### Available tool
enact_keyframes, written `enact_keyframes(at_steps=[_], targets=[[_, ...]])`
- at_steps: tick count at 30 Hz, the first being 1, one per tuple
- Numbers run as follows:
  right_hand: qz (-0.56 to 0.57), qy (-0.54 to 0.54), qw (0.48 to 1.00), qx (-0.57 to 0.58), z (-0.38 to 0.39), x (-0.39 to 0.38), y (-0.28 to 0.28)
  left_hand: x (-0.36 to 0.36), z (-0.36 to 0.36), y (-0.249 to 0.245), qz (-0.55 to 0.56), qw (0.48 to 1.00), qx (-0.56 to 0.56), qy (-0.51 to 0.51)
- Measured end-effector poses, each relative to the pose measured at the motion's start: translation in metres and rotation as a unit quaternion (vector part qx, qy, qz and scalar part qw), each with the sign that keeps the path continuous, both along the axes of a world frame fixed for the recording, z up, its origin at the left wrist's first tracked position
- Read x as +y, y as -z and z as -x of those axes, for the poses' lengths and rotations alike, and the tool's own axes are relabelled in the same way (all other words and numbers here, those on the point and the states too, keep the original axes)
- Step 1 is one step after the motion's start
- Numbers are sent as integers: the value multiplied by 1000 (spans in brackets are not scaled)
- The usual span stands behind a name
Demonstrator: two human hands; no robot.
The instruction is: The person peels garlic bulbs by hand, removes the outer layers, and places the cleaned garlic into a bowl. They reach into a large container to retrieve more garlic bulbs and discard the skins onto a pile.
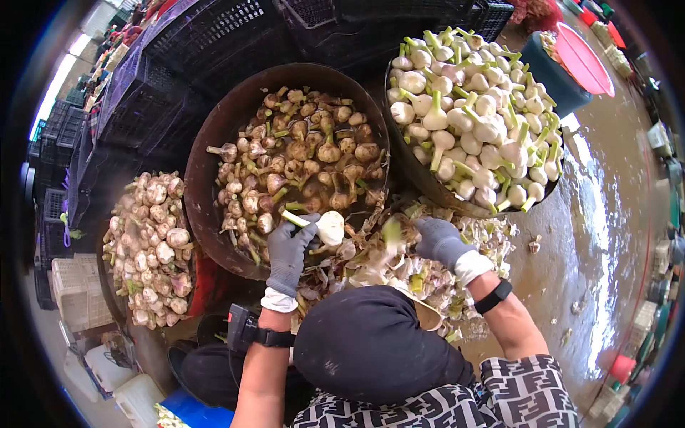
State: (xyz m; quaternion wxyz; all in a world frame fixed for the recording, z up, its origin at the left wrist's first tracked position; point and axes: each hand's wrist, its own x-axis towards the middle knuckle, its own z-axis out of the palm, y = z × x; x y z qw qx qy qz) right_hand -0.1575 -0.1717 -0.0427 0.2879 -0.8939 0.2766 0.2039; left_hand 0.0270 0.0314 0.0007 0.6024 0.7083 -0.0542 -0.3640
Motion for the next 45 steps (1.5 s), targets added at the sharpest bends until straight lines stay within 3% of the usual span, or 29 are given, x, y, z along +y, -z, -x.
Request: enact_keyframes(at_steps=[1,3,5,8,9,10,14,16,17,20,23,25,26,27,28,29,30,31,33,35,36,37,38,39,40,41,43,44,45], targets=[[67,4,996,-55,0,10,-9,-2,2,-1,-18,1000,-23,5],[-34,91,981,-168,-21,22,-30,-2,5,16,-37,999,-9,12],[13,71,961,-266,-41,43,-31,-9,11,20,-98,959,-253,79],[24,45,973,-223,-67,60,-57,-19,22,8,-136,918,-351,126],[46,21,987,-153,-73,62,-65,-21,25,6,-157,899,-383,143],[69,-3,994,-82,-77,63,-68,-22,26,2,-153,900,-380,147],[77,-52,995,-48,-74,55,-56,-21,27,3,-172,898,-356,193],[90,-51,991,-80,-65,43,-48,-16,27,6,-61,963,-215,153],[93,-26,992,-76,-61,38,-44,-13,27,7,-61,963,-215,153],[100,11,991,-87,-41,28,-34,-3,20,-5,130,975,-108,145],[89,27,996,9,-15,20,-4,9,9,-2,205,975,-26,78],[63,-34,987,141,1,23,11,11,3,-3,213,976,47,5],[18,-65,992,110,3,18,9,11,0,-4,200,980,22,1],[-217,93,971,28,3,17,8,12,-3,-3,184,983,-1,-4],[-432,245,866,-55,2,19,5,11,-6,0,200,979,42,-18],[-514,276,802,-129,-7,25,-20,6,-4,-3,198,979,44,-17],[-586,301,725,-201,-20,33,-44,-2,1,-8,185,982,45,13],[-588,300,724,-200,-32,38,-48,-9,3,-10,170,983,46,43],[-741,262,549,-285,-51,41,-48,-20,0,4,158,978,81,112],[-759,322,472,-313,-55,23,-26,-24,-13,-1,63,982,30,175],[-769,359,410,-335,-51,9,-27,-27,-19,5,91,979,-39,176],[-724,362,444,-385,-48,-12,-27,-19,-31,30,89,980,-36,174],[-807,355,289,-373,-48,-32,-48,-3,-47,70,-11,972,-5,233],[-893,267,122,-341,-39,-53,-40,7,-56,101,-109,950,27,290],[-822,259,226,-453,-39,-67,-45,11,-56,115,-252,875,-111,398],[-702,371,292,-533,-38,-67,-54,15,-55,129,-380,749,-243,485],[-708,348,348,-507,-30,-75,-37,34,-53,184,-410,731,-204,506],[-708,347,349,-506,-30,-71,-30,41,-53,201,-441,708,-165,527],[-716,316,411,-468,-30,-63,-24,45,-55,205,-441,708,-164,527]])
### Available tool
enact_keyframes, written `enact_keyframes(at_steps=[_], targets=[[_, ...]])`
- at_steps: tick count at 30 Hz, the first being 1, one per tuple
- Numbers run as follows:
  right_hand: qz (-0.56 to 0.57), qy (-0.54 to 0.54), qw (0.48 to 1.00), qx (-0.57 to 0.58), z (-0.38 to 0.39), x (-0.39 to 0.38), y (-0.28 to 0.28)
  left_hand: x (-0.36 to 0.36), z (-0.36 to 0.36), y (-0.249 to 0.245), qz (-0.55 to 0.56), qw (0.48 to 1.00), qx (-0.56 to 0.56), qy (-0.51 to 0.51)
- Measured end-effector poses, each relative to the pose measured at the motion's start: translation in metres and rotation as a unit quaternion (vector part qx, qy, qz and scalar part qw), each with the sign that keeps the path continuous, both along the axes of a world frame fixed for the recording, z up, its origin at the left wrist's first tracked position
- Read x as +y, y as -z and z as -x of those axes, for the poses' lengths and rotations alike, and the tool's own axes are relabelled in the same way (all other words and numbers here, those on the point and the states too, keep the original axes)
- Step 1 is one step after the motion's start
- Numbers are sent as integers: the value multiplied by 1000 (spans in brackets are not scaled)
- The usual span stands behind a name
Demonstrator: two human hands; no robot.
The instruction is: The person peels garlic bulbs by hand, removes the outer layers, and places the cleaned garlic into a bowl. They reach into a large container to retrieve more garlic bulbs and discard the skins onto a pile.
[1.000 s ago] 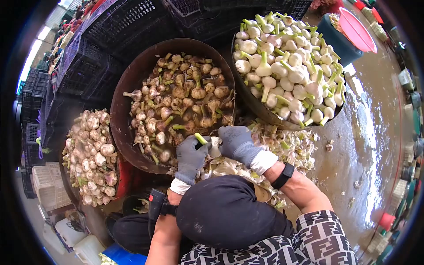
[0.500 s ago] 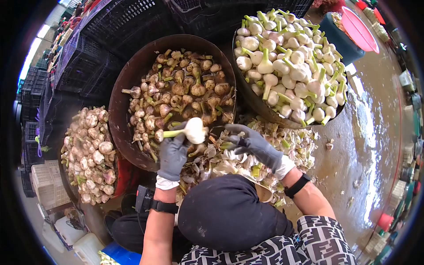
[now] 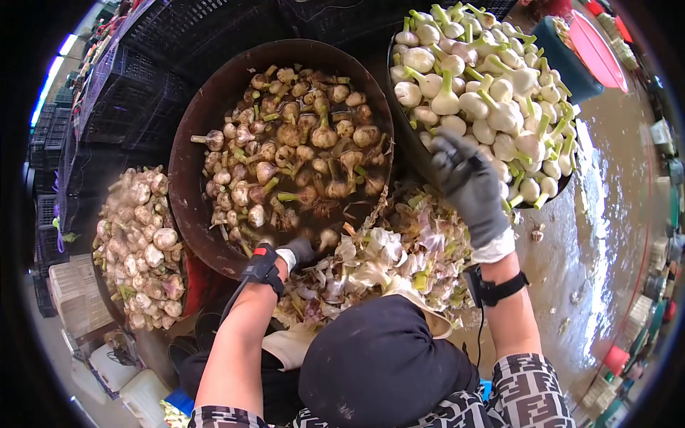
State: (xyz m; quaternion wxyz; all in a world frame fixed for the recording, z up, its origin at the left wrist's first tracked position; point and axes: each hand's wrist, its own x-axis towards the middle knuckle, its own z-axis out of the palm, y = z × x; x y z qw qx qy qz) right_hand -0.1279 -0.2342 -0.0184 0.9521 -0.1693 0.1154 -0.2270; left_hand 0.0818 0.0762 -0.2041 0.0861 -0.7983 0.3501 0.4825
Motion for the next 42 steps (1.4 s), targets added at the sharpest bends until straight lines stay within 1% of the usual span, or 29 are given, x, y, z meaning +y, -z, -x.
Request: enact_keyframes(at_steps=[1,2,3,4,6,7,9,14,15,16,17,18,19,20,21,22,24,25,29,31,32,34,35,36,37,38,39,40,42], targets=[[44,-64,997,20,0,9,2,3,-1,2,-6,1000,6,11],[43,-63,997,21,-2,19,0,-3,0,-12,-13,1000,13,22],[140,-81,964,209,-6,31,-4,-8,-1,-28,-52,998,-25,-1],[230,-94,888,386,-10,44,-7,-13,-4,-44,-35,998,-44,-21],[297,-121,873,367,-16,71,3,-20,-9,-72,-21,997,-75,13],[544,-85,773,315,-20,83,23,-27,-11,-91,-20,997,-79,12],[724,-84,609,313,-36,104,13,-45,-11,-134,-26,992,-115,39],[799,-223,452,327,-71,135,-5,-79,0,-223,36,996,-76,25],[812,-224,431,324,-74,137,-5,-86,2,-234,50,998,-27,-26],[813,-222,430,323,-74,136,-5,-91,4,-244,64,995,23,-76],[808,-197,454,321,-72,134,-6,-94,6,-253,57,988,48,-133],[801,-173,476,319,-70,131,-5,-91,7,-253,60,988,47,-134],[764,-136,538,330,-64,127,-1,-83,12,-250,217,959,79,-165],[696,-112,621,343,-62,124,5,-76,17,-245,367,904,109,-191],[639,-126,657,380,-57,121,10,-71,28,-237,438,887,24,-145],[576,-139,690,415,-55,118,9,-66,39,-225,435,892,-12,-122],[542,-154,704,432,-56,118,9,-62,66,-209,476,872,-54,-98],[506,-171,718,446,-55,118,10,-60,75,-205,528,836,-24,-146],[470,-153,764,415,-51,122,15,-58,80,-198,523,831,-41,-183],[307,-169,861,369,-50,123,8,-58,78,-203,533,822,-34,-197],[306,-170,861,369,-51,123,4,-58,76,-208,532,823,-35,-196],[236,-174,906,307,-50,120,-3,-57,74,-215,491,767,161,-381],[238,-198,902,303,-48,117,-6,-51,67,-199,575,734,125,-339],[237,-198,901,304,-46,116,-4,-47,64,-192,574,735,126,-339],[316,-201,877,302,-45,115,-1,-44,62,-189,518,638,312,-477],[393,-203,846,297,-44,115,4,-42,60,-186,429,498,476,-584],[546,-134,774,293,-43,116,15,-42,56,-181,406,485,484,-605],[546,-135,773,292,-43,118,12,-44,56,-183,407,484,483,-606],[332,-190,881,280,-45,121,4,-48,57,-187,417,515,442,-604]])
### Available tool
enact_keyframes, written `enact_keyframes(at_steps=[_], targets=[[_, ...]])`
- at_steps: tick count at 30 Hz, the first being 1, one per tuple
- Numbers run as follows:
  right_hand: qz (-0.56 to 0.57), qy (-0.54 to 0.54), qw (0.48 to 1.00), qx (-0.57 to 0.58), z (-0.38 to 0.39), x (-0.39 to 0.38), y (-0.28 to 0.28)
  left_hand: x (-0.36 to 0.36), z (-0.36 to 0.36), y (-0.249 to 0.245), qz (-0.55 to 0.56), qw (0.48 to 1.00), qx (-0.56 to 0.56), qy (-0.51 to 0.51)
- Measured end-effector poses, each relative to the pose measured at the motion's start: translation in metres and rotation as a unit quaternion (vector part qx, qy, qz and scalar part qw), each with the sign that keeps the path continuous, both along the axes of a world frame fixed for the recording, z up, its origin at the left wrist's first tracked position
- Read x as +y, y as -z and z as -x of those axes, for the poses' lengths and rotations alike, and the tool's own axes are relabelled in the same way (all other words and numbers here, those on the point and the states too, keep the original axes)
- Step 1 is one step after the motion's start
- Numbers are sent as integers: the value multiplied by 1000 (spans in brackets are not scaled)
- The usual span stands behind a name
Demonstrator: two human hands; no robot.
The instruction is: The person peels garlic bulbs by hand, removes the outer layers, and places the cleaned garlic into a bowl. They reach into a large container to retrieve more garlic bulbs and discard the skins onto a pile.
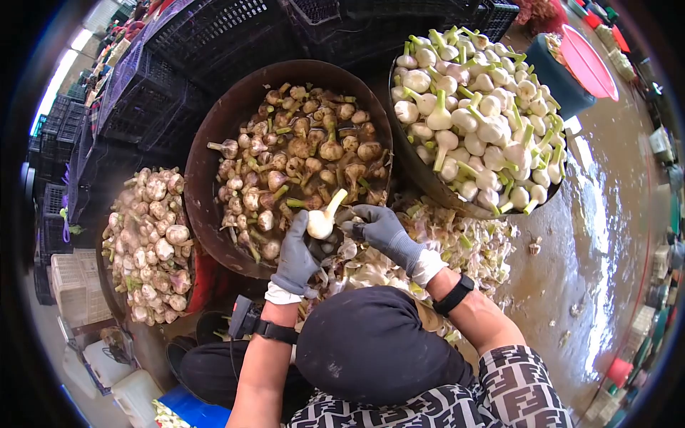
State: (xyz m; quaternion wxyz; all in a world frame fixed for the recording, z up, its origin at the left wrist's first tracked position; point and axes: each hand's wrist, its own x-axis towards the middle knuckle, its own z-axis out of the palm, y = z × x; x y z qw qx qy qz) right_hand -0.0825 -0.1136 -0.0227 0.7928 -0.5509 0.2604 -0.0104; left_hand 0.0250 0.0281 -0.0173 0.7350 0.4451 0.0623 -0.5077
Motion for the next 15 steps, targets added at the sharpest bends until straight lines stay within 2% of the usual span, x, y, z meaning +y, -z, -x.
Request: enact_keyframes(at_steps=[2,3,4,5,6,9,10,11,12,13,14,15], targets=[[-36,22,999,22,-3,1,0,-3,7,-10,-22,999,-35,7],[-69,42,996,40,-6,1,0,-4,8,-9,-78,958,-271,48],[-69,43,996,40,-8,3,-3,-4,9,-9,-128,857,-491,85],[-53,67,994,67,-10,5,-9,-5,14,-9,-104,907,-402,73],[-37,91,991,93,-10,7,-12,-6,16,-9,-104,906,-403,73],[-34,91,993,62,-8,4,1,-8,18,-12,-113,895,-430,43],[-12,83,995,45,-8,4,2,-9,19,-12,-70,956,-285,26],[-12,83,995,45,-7,4,2,-10,19,-13,-25,991,-132,8],[19,86,996,31,-7,5,1,-7,17,-7,-25,991,-132,8],[48,89,995,17,-7,5,0,-4,13,-5,54,998,-9,23],[49,89,995,16,-6,5,-1,-2,10,-2,131,984,115,38],[94,71,992,36,-6,5,-2,-1,12,1,131,984,115,39]])
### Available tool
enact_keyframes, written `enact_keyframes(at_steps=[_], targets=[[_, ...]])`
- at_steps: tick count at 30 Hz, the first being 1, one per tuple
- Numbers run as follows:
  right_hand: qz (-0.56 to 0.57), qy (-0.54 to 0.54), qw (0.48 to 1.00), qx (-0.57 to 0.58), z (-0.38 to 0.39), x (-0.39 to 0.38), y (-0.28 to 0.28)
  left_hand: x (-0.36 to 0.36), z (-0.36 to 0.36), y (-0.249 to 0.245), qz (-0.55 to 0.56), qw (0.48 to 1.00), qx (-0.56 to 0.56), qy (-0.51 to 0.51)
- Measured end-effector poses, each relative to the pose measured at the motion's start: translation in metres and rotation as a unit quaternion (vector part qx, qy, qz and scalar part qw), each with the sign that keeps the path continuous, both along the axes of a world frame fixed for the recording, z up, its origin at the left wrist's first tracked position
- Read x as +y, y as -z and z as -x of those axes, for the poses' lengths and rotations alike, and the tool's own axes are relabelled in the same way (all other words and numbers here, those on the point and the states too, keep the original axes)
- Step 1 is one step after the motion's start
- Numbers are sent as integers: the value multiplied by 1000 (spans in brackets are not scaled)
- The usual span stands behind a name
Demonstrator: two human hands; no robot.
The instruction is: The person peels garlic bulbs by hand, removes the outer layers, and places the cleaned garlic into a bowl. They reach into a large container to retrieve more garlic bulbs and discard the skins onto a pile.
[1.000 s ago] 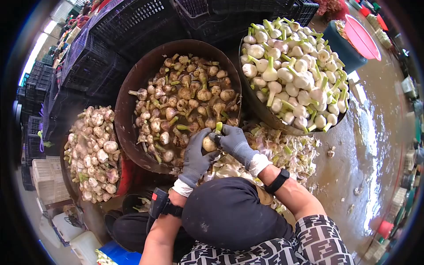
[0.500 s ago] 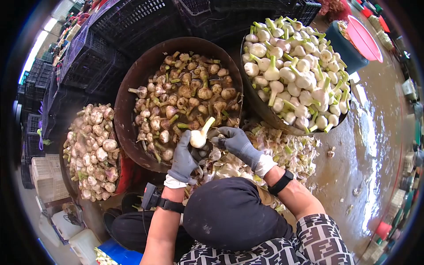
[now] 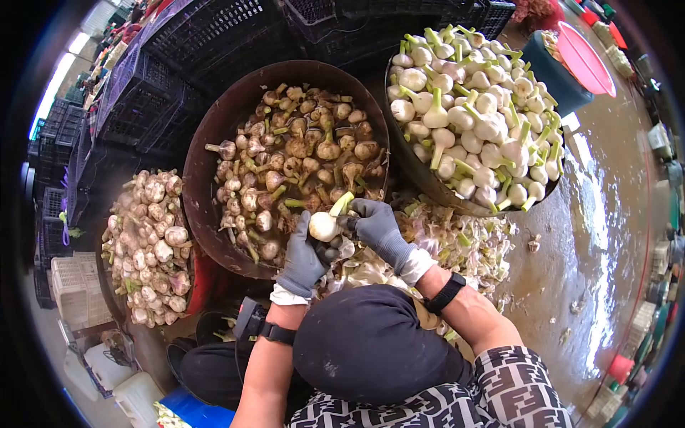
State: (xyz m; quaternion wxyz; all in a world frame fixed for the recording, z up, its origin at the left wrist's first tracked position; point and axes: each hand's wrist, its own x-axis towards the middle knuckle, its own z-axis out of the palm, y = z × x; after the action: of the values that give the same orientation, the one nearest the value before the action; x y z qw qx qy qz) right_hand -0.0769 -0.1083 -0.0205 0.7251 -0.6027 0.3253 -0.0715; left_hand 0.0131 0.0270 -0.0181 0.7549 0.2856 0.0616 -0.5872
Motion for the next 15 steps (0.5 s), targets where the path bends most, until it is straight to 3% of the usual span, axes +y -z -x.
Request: enact_keyframes(at_steps=[2,3,4,5,6,7,8,9,10,11,13,14,15], targets=[[44,-18,999,25,-1,-3,1,-8,6,-19,-159,979,-108,-61],[189,-21,980,-53,-1,-3,5,-9,9,-17,-161,979,-107,-62],[330,-23,935,-129,-2,-3,7,-11,13,-14,-234,913,-327,-63],[329,-24,935,-130,-2,-2,7,-12,14,-11,-292,794,-529,-60],[146,-20,982,-117,-2,0,6,-8,12,-5,-272,851,-445,-66],[-42,-15,994,-100,-1,1,6,-6,10,-11,-271,851,-445,-66],[-42,-14,994,-99,1,-2,4,-4,10,-22,-244,904,-347,-51],[-131,-8,990,-58,5,-9,1,-3,8,-28,-213,945,-244,-36],[-220,-2,975,-16,7,-12,0,-2,5,-24,-177,961,-210,-28],[-221,-2,975,-15,8,-10,2,2,3,-22,-178,961,-209,-28],[-347,48,928,-124,8,-8,11,2,-2,-21,-191,971,-142,21],[-346,48,929,-126,7,-9,15,-1,-5,-20,-189,971,-143,21],[-332,55,933,-128,8,-9,20,-4,-8,-18,-247,909,-334,6]])
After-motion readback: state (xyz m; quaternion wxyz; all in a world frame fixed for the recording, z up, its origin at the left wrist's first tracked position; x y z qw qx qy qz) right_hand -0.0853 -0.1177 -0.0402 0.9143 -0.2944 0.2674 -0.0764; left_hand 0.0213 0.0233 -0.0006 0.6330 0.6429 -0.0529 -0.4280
